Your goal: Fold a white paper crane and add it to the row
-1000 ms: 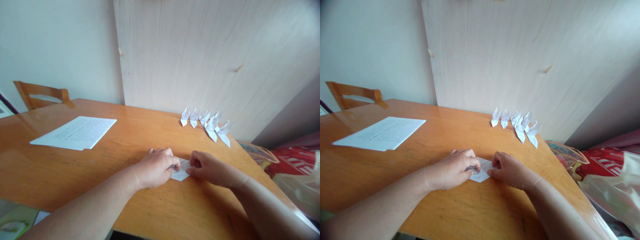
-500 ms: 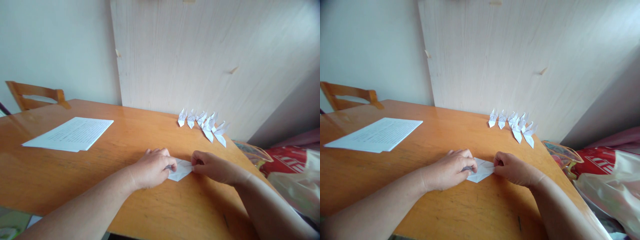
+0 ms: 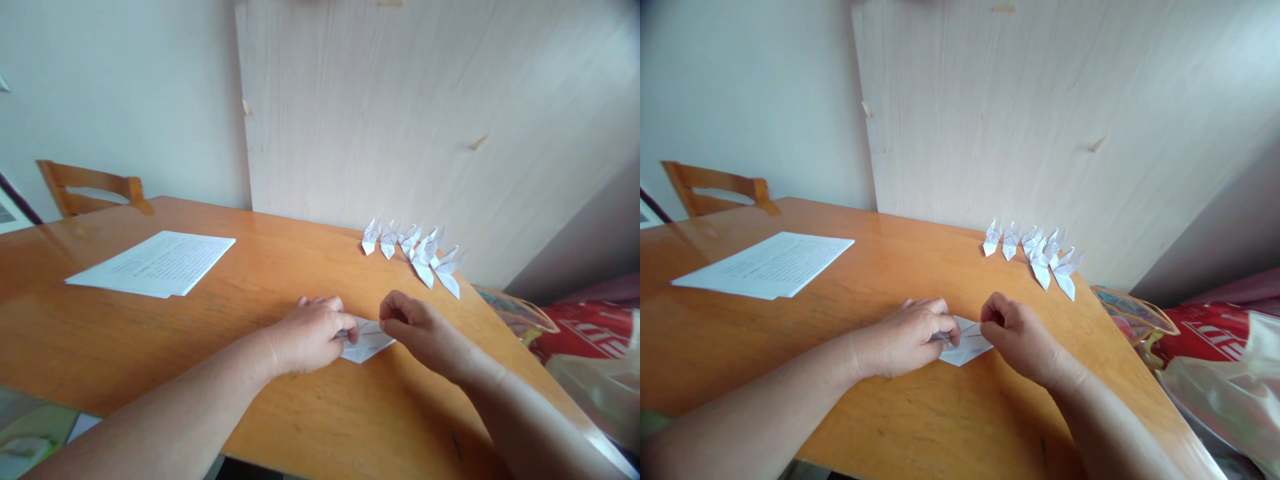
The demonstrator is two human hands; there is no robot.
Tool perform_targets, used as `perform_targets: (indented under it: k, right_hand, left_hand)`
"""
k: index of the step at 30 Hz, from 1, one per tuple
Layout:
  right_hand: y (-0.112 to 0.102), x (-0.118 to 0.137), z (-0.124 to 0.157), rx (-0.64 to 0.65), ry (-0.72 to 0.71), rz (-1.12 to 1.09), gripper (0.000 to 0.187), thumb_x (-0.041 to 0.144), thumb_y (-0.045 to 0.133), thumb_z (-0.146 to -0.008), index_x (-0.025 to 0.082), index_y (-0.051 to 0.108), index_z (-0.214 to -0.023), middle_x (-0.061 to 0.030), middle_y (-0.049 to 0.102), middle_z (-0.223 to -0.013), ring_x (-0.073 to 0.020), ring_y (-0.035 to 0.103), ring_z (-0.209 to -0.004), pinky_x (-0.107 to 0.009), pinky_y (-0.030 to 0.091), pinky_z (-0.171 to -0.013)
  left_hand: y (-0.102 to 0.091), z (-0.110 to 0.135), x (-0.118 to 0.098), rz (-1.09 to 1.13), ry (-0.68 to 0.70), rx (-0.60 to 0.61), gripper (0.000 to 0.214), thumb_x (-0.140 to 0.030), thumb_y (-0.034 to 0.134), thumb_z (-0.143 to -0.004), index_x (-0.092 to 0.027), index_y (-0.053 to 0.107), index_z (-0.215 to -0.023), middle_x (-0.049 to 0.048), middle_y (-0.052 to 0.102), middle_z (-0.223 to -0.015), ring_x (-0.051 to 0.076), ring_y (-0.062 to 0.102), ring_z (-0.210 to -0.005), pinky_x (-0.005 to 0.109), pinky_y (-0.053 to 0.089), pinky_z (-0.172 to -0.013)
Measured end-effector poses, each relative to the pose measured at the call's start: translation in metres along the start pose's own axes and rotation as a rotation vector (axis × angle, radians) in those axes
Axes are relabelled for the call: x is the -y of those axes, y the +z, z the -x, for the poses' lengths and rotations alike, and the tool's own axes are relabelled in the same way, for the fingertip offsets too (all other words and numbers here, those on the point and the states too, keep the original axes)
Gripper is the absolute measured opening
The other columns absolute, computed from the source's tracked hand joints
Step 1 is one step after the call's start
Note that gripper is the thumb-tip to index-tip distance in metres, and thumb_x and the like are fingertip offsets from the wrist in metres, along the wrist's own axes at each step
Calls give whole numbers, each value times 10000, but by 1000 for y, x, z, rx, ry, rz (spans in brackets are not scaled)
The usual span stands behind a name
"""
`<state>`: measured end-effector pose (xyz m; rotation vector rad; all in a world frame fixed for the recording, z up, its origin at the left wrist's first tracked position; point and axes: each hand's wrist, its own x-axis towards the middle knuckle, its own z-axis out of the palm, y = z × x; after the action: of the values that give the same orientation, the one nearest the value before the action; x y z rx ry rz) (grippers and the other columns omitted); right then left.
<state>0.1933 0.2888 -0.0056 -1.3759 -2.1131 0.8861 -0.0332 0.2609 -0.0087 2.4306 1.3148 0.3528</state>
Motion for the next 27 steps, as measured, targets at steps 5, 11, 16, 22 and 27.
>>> perform_targets:
  k: [5, 11, 16, 22, 27]
  right_hand:
    - [20, 11, 2, 113, 14, -2, 19, 193, 543, -794, 211, 539, -793, 30, 541, -694, -128, 466, -641, -243, 353, -553]
    - [24, 14, -2, 139, 24, 172, 44, 197, 594, -793, 207, 554, -778, 23, 583, -686, -124, 474, -612, -249, 326, -536]
    - [26, 17, -6, 158, 66, 214, 95, 211, 635, -761, 210, 540, -767, 16, 605, -700, -125, 493, -613, -248, 319, -534]
    - [26, 15, -10, 211, 99, 242, 77, 189, 606, -725, 206, 570, -790, 13, 604, -713, -131, 492, -623, -251, 311, -535]
    - [22, 17, -17, 302, 138, 212, 106, 202, 610, -714, 199, 579, -816, 15, 593, -717, -129, 486, -636, -250, 325, -546]
  left_hand:
    - [-3, 0, 0, -5, -1, 19, 235, -200, 536, -893, -324, 695, -1013, 16, 581, -1035, 232, 570, -1053, 399, 382, -905]
    - [-10, -2, 6, 44, 1, 101, 313, -198, 491, -916, -360, 720, -1055, 6, 606, -1058, 209, 589, -1008, 361, 407, -889]
    - [-14, -3, 15, 73, 31, 157, 389, -150, 544, -851, -383, 720, -1107, -9, 613, -1082, 192, 595, -1009, 306, 431, -860]
    - [-16, -5, 24, 136, 82, 181, 344, -193, 599, -836, -338, 718, -1124, -5, 611, -1084, 170, 608, -969, 265, 456, -820]
    - [-19, -6, 26, 145, 107, 200, 362, -200, 605, -817, -324, 713, -1140, -4, 619, -1103, 172, 612, -983, 262, 466, -823]
